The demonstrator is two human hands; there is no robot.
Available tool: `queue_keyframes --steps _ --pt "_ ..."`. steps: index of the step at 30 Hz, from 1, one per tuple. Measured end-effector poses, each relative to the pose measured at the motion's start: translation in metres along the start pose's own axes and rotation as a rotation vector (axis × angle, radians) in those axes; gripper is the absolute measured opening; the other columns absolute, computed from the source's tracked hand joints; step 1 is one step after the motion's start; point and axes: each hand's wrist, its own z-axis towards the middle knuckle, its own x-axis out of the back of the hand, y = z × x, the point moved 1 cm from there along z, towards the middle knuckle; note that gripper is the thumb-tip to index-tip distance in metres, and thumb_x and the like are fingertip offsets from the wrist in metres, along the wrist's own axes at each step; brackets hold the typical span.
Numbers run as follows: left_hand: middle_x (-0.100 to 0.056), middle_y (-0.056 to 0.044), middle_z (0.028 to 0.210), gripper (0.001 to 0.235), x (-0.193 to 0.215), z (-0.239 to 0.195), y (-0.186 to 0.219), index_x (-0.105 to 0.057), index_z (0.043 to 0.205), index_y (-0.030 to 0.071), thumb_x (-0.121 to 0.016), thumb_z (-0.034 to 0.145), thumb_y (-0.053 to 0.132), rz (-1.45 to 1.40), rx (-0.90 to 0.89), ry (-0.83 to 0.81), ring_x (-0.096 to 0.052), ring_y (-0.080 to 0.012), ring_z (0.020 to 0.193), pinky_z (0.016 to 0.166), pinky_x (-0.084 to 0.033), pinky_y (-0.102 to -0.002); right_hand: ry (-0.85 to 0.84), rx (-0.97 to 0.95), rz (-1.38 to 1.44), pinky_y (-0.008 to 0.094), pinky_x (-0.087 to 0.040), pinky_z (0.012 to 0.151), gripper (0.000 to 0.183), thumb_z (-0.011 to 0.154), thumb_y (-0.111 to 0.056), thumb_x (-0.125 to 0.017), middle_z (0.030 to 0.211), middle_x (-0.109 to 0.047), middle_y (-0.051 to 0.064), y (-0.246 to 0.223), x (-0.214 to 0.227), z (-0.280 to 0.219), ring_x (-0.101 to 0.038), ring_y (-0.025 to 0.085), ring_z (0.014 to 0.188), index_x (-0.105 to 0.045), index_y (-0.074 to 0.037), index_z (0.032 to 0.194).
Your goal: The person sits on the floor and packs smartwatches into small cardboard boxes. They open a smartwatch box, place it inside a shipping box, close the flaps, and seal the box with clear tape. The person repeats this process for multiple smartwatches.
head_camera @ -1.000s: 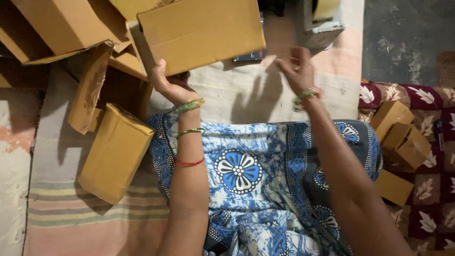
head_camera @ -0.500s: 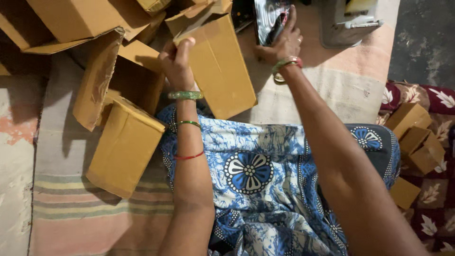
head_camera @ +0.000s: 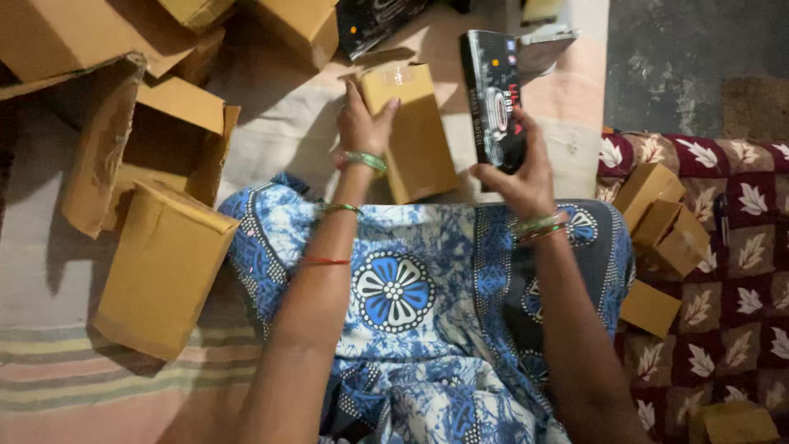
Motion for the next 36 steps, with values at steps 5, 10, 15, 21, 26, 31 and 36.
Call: queue_keyframes --steps 5,10,15,21,26,31,36 --pt "-0.068 -0.015 0.129 0.061 -0.042 -0.041 0.034 -0.049 0.151 -0.001 -0.073 0.102 0.025 -0.795 -0.141 -0.116 -0.068 -0.0228 0.115 0.102 -0.055 -0.037 -0.071 0.09 0.038 0.027 -0.055 0.088 0.085 0.08 -0.011 -0.085 0.116 -0.064 0.006 -0.024 -0.023 -0.005 -0.064 0.013 0.102 -0.043 -0.003 0.154" --pt "-0.07 -0.01 0.124 0.054 -0.029 -0.056 0.052 -0.045 0.152 0.005 -0.063 0.104 0.02 -1.411 0.216 -0.547 -0.069 -0.0175 0.103 0.085 -0.059 -0.032 -0.137 -0.161 0.392 0.028 -0.052 0.086 0.073 0.089 -0.014 -0.073 0.117 -0.064 0.007 -0.013 -0.036 -0.001 -0.061 0.014 0.102 -0.045 -0.004 0.155" --pt "-0.069 -0.008 0.121 0.058 -0.006 -0.052 0.061 -0.047 0.15 0.007 -0.066 0.097 0.02 -1.393 0.312 -0.687 -0.071 -0.0194 0.107 0.084 -0.065 -0.038 -0.155 -0.115 0.479 0.027 -0.05 0.099 0.063 0.098 -0.011 -0.064 0.134 -0.065 0.01 -0.002 -0.039 0.008 -0.061 0.012 0.114 -0.045 0.0 0.156" --pt "-0.067 -0.008 0.123 0.062 0.002 -0.045 0.064 -0.047 0.149 0.005 -0.072 0.094 0.019 -1.354 0.281 -0.679 -0.069 -0.0192 0.109 0.089 -0.065 -0.043 -0.214 -0.06 0.523 0.027 -0.046 0.111 0.06 0.099 -0.009 -0.064 0.143 -0.062 0.009 0.0 -0.038 0.016 -0.058 0.013 0.129 -0.045 0.001 0.155" --pt "-0.069 -0.009 0.125 0.058 0.007 -0.04 0.064 -0.051 0.144 0.0 -0.072 0.093 0.017 -1.341 0.3 -0.65 -0.071 -0.0207 0.105 0.088 -0.065 -0.044 -0.224 -0.091 0.443 0.028 -0.051 0.105 0.063 0.097 -0.015 -0.068 0.137 -0.065 0.01 -0.005 -0.037 0.017 -0.062 0.013 0.122 -0.046 -0.002 0.155" --pt "-0.068 -0.011 0.121 0.065 0.009 -0.035 0.061 -0.045 0.146 0.0 -0.075 0.09 0.015 -1.341 0.29 -0.653 -0.072 -0.0238 0.106 0.087 -0.067 -0.047 -0.201 -0.147 0.354 0.027 -0.055 0.089 0.069 0.092 -0.019 -0.073 0.123 -0.069 0.01 -0.01 -0.037 0.018 -0.064 0.012 0.104 -0.048 -0.006 0.156" --pt "-0.058 -0.004 0.135 0.073 0.008 -0.03 0.055 -0.038 0.15 0.001 -0.075 0.088 0.013 -1.261 0.155 -0.569 -0.071 -0.0235 0.111 0.087 -0.068 -0.043 -0.229 -0.205 0.376 0.028 -0.051 0.076 0.072 0.093 -0.017 -0.074 0.118 -0.066 0.008 -0.008 -0.036 0.015 -0.057 0.013 0.092 -0.047 -0.006 0.159"
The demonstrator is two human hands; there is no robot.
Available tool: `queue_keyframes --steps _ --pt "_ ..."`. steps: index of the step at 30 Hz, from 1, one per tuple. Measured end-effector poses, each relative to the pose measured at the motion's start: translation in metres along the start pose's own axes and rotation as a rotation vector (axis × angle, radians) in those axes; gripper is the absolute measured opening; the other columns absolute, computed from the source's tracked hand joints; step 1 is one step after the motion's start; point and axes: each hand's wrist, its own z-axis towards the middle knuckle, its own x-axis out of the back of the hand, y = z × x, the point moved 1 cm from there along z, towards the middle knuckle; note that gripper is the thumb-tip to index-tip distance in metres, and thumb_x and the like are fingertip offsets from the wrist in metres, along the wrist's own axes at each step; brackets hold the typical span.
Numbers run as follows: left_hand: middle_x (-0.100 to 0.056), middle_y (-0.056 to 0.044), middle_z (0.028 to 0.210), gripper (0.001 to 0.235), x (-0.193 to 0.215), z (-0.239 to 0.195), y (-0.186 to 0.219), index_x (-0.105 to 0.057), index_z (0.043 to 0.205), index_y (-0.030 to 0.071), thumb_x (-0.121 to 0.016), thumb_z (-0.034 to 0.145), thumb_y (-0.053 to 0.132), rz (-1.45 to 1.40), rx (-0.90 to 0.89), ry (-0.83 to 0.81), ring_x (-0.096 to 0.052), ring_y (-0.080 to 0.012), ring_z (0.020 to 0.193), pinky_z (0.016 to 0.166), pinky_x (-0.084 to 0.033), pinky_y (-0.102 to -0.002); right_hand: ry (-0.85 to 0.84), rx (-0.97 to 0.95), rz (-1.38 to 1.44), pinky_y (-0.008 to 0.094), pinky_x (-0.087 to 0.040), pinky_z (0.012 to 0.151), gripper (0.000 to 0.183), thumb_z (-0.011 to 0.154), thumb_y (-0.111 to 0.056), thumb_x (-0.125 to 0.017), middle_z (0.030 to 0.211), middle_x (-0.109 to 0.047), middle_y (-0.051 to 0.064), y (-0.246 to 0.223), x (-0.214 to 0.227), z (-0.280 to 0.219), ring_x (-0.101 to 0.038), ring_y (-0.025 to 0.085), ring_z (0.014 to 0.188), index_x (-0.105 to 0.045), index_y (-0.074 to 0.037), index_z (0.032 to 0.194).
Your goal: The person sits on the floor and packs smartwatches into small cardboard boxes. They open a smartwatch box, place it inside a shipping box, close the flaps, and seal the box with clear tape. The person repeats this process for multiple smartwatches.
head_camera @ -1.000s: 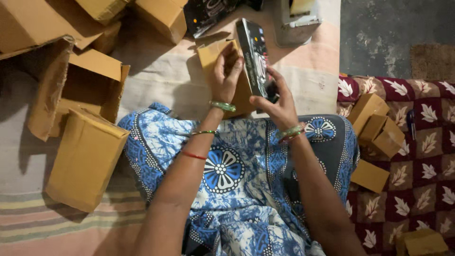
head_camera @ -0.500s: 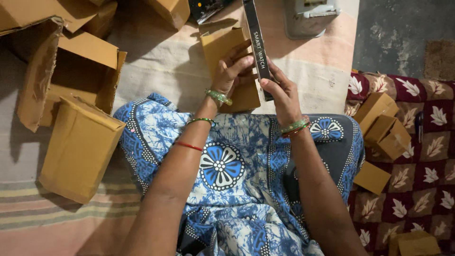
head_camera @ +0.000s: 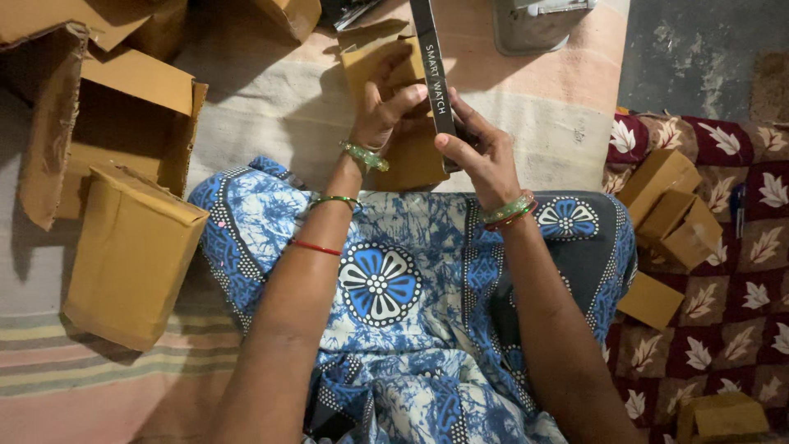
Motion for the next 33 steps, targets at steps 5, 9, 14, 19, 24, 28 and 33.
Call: queue_keyframes --steps 5,9,14,19,24,28,33 --pt "-0.063 -0.013 0.124 0.078 0.006 -0.001 -0.005 -0.032 0.153 0.001 -0.073 0.087 0.013 0.037 -0.057 0.003 -0.069 -0.0217 0.105 0.085 -0.066 -0.039 -0.095 0.087 0.011 0.025 -0.051 0.099 0.066 0.098 -0.017 -0.068 0.133 -0.067 0.009 0.002 0.001 0.003 -0.062 0.009 0.113 -0.043 0.0 0.157" --pt "-0.065 -0.016 0.124 0.079 0.009 -0.001 -0.006 -0.034 0.156 0.0 -0.074 0.089 0.014 0.049 -0.075 0.025 -0.068 -0.0212 0.106 0.093 -0.062 -0.036 -0.121 0.084 0.058 0.025 -0.05 0.103 0.065 0.099 -0.017 -0.067 0.135 -0.067 0.009 0.003 0.001 0.006 -0.062 0.01 0.116 -0.042 0.001 0.156" --pt "-0.062 -0.012 0.128 0.08 0.006 -0.002 -0.001 -0.035 0.157 0.001 -0.072 0.088 0.016 0.015 -0.058 0.013 -0.066 -0.0192 0.112 0.098 -0.061 -0.035 -0.067 0.055 -0.012 0.026 -0.052 0.094 0.071 0.093 -0.018 -0.072 0.131 -0.068 0.009 0.001 0.0 0.007 -0.061 0.011 0.108 -0.044 0.0 0.156" --pt "-0.06 -0.012 0.126 0.083 0.004 -0.004 0.004 -0.028 0.156 0.007 -0.071 0.085 0.014 -0.087 0.022 -0.046 -0.066 -0.021 0.109 0.092 -0.062 -0.039 -0.066 0.114 -0.112 0.028 -0.052 0.104 0.074 0.089 -0.018 -0.079 0.132 -0.068 0.009 -0.005 -0.002 0.006 -0.064 0.012 0.118 -0.046 -0.001 0.154" --pt "-0.062 -0.014 0.129 0.083 0.009 -0.004 0.007 -0.028 0.158 0.006 -0.068 0.085 0.007 -0.002 -0.085 -0.099 -0.069 -0.0225 0.113 0.102 -0.063 -0.038 -0.018 0.048 -0.241 0.029 -0.06 0.091 0.078 0.081 -0.021 -0.081 0.119 -0.072 0.007 -0.006 -0.003 0.005 -0.07 0.012 0.107 -0.049 -0.006 0.15" --pt "-0.062 -0.015 0.125 0.086 0.011 -0.004 0.007 -0.024 0.159 0.007 -0.064 0.084 0.001 -0.111 -0.016 -0.062 -0.067 -0.022 0.107 0.095 -0.061 -0.038 -0.113 0.116 -0.169 0.029 -0.057 0.096 0.077 0.087 -0.019 -0.082 0.124 -0.071 0.01 -0.008 0.0 0.005 -0.066 0.013 0.107 -0.049 -0.003 0.154" --pt "-0.063 -0.015 0.126 0.088 0.015 -0.006 0.004 -0.023 0.16 0.005 -0.063 0.082 -0.001 -0.108 -0.021 -0.103 -0.068 -0.0222 0.11 0.096 -0.062 -0.037 -0.136 0.078 -0.181 0.029 -0.06 0.092 0.079 0.082 -0.02 -0.084 0.124 -0.072 0.011 -0.009 0.006 0.006 -0.069 0.013 0.105 -0.051 -0.002 0.151"
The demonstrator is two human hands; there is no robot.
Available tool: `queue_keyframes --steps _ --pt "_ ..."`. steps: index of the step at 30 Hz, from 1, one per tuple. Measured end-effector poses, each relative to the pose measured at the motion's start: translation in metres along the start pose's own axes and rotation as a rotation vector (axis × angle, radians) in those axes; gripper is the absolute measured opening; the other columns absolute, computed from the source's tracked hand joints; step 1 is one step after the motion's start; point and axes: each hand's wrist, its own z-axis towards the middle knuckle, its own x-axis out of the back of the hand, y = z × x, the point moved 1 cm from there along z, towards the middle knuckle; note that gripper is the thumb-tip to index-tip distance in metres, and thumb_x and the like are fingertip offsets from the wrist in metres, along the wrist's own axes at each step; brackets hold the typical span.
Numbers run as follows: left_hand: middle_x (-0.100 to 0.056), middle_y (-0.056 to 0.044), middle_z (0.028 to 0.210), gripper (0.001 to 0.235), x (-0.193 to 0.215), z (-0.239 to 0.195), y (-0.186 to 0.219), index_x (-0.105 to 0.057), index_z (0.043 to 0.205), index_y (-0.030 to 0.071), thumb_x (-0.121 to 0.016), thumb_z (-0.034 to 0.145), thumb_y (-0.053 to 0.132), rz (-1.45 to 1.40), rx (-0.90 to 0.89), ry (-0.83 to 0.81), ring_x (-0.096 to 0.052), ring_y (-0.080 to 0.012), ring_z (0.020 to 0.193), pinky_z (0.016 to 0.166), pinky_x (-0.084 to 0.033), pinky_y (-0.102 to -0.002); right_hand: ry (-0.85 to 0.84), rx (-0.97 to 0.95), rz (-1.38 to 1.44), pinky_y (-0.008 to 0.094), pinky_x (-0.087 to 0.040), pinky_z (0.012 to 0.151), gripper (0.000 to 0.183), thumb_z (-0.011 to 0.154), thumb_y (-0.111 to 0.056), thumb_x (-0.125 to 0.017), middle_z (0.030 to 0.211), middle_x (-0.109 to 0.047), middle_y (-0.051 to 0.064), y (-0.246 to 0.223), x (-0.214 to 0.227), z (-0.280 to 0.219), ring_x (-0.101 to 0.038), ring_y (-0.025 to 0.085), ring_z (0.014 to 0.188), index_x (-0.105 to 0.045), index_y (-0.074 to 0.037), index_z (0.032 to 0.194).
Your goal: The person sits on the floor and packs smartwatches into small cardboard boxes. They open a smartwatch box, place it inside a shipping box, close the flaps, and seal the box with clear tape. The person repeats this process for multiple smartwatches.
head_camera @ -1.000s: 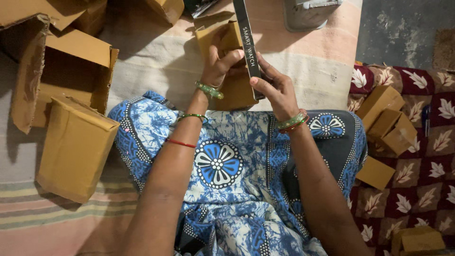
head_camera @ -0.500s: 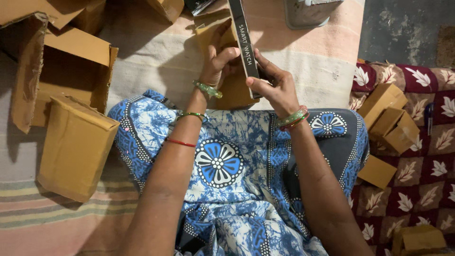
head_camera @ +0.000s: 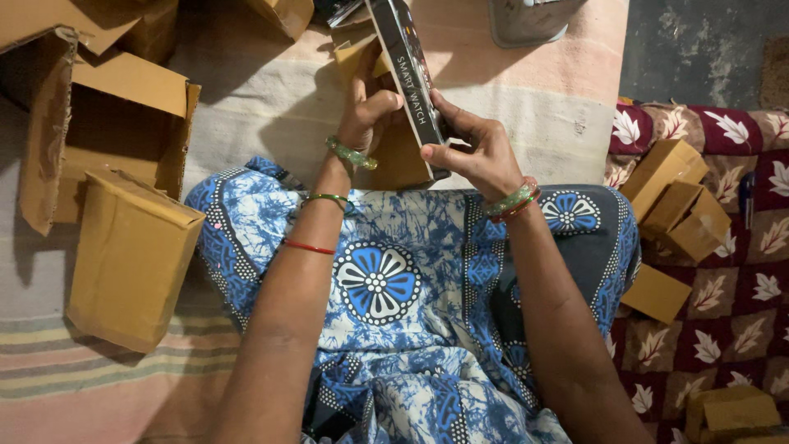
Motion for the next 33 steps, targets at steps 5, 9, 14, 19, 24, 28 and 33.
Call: queue_keyframes --steps 5,9,14,19,24,28,33 --pt "-0.064 -0.014 0.125 0.092 0.003 -0.004 -0.005 -0.023 0.163 0.01 -0.064 0.081 0.0 -0.009 0.027 0.022 -0.065 -0.0195 0.097 0.081 -0.056 -0.031 -0.023 -0.02 -0.008 0.031 -0.059 0.093 0.083 0.076 -0.017 -0.088 0.125 -0.072 0.011 0.002 0.005 0.001 -0.068 0.013 0.104 -0.051 -0.002 0.15" --pt "-0.064 -0.017 0.126 0.087 -0.002 0.0 0.002 -0.03 0.166 0.009 -0.07 0.088 0.001 0.069 -0.089 -0.051 -0.067 -0.022 0.11 0.098 -0.06 -0.034 -0.04 0.026 0.088 0.031 -0.058 0.098 0.086 0.076 -0.015 -0.09 0.13 -0.069 0.012 0.004 0.009 0.002 -0.066 0.014 0.109 -0.051 -0.001 0.151" --pt "-0.066 -0.023 0.132 0.089 -0.005 0.0 0.025 -0.029 0.161 0.013 -0.073 0.085 0.011 0.031 -0.155 -0.011 -0.072 -0.0334 0.111 0.094 -0.066 -0.044 -0.161 0.13 0.071 0.035 -0.056 0.107 0.101 0.077 -0.022 -0.093 0.138 -0.06 0.011 0.005 0.01 0.001 -0.063 0.017 0.115 -0.04 -0.003 0.16" --pt "-0.055 -0.014 0.154 0.099 -0.03 0.003 0.028 -0.024 0.164 0.019 -0.079 0.082 0.007 0.3 -0.302 -0.146 -0.069 -0.0265 0.125 0.097 -0.062 -0.04 0.007 0.079 0.029 0.038 -0.064 0.094 0.103 0.076 -0.047 -0.084 0.125 -0.068 0.011 0.003 -0.001 0.007 -0.07 0.019 0.106 -0.035 -0.015 0.161" --pt "-0.062 -0.014 0.142 0.102 -0.056 -0.019 0.023 -0.011 0.166 0.016 -0.067 0.083 -0.005 0.364 -0.111 -0.202 -0.065 -0.022 0.133 0.106 -0.061 -0.034 0.075 0.314 0.175 0.043 -0.061 0.112 0.093 0.094 -0.048 -0.081 0.151 -0.062 0.013 -0.005 0.006 0.017 -0.068 0.021 0.124 -0.032 -0.015 0.166" --pt "-0.064 -0.011 0.137 0.104 -0.057 -0.016 0.028 -0.009 0.169 0.016 -0.066 0.085 -0.002 0.375 -0.115 -0.241 -0.066 -0.0193 0.125 0.103 -0.059 -0.031 0.047 0.332 0.108 0.038 -0.051 0.122 0.081 0.102 -0.042 -0.077 0.155 -0.054 0.01 -0.008 0.011 0.018 -0.059 0.018 0.141 -0.034 -0.012 0.163" --pt "-0.056 -0.008 0.148 0.094 -0.049 -0.012 0.021 -0.017 0.166 0.013 -0.067 0.086 0.003 0.355 -0.173 -0.233 -0.068 -0.017 0.114 0.105 -0.058 -0.031 0.122 0.139 0.235 0.034 -0.061 0.07 0.077 0.092 -0.046 -0.066 0.125 -0.076 0.01 0.0 0.019 0.027 -0.071 0.016 0.084 -0.043 -0.014 0.158"
